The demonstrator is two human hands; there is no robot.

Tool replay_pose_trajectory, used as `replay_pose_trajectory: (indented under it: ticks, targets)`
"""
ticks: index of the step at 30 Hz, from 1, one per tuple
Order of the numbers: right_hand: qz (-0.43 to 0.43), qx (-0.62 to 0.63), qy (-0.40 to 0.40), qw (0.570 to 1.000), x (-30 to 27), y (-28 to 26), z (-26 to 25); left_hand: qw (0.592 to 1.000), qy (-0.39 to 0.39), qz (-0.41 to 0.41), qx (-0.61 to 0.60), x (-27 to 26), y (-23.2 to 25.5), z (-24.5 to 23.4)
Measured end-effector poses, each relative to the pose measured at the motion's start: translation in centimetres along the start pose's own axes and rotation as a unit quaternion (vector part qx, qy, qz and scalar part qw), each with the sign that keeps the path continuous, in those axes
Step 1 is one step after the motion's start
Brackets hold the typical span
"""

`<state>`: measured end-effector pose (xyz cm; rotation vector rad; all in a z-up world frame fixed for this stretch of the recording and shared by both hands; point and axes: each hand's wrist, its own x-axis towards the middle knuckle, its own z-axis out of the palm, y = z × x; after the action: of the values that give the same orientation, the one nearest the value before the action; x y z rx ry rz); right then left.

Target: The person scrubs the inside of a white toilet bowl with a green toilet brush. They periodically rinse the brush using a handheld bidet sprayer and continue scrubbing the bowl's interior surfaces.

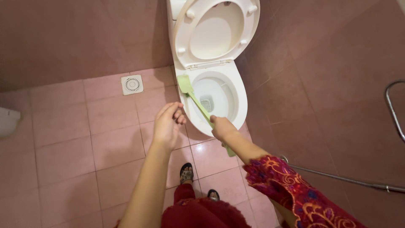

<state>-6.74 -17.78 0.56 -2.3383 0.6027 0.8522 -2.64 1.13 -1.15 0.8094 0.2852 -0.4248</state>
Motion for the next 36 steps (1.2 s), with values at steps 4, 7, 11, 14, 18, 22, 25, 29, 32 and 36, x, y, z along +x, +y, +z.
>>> replay_pose_trajectory:
  ticks: [4,7,11,14,18,22,25,29,32,36]
  targets:
    - [0.001,-0.005,-0.015,1.000,-1.4,2.1,-0.2,0.999,0.037,-0.002,0.008,-2.1,-1.0,-0.2]
    - [-0.008,-0.025,-0.019,0.999,-3.6,6.1,1.0,0.999,0.042,0.003,0.002,-3.7,-1.8,0.5]
    - [-0.005,-0.017,-0.033,0.999,-7.5,12.8,3.4,0.999,0.037,0.015,-0.016,-6.2,-3.7,1.6]
    - [0.008,-0.024,-0.060,0.998,-9.8,16.3,3.5,0.999,0.037,0.032,-0.018,-7.6,-5.1,2.6]
    - [0.003,-0.038,-0.076,0.996,-12.7,19.9,2.3,0.998,0.042,0.035,0.012,-9.5,-7.7,4.3]
    - [0.007,-0.103,-0.071,0.992,-14.9,22.2,1.3,0.998,0.052,0.023,0.001,-11.5,-9.4,5.8]
    - [0.004,-0.143,-0.072,0.987,-16.1,23.8,0.8,0.998,0.062,0.024,-0.006,-12.6,-9.8,6.0]
    - [-0.027,-0.132,-0.073,0.988,-16.5,24.8,1.0,0.997,0.067,0.035,-0.008,-13.4,-8.8,5.2]
    - [-0.018,-0.127,-0.077,0.989,-16.1,23.5,1.7,0.998,0.059,0.039,-0.003,-13.4,-8.2,5.1]
    - [-0.008,-0.125,-0.086,0.988,-13.0,19.0,2.1,0.998,0.036,0.047,-0.010,-12.6,-7.6,4.7]
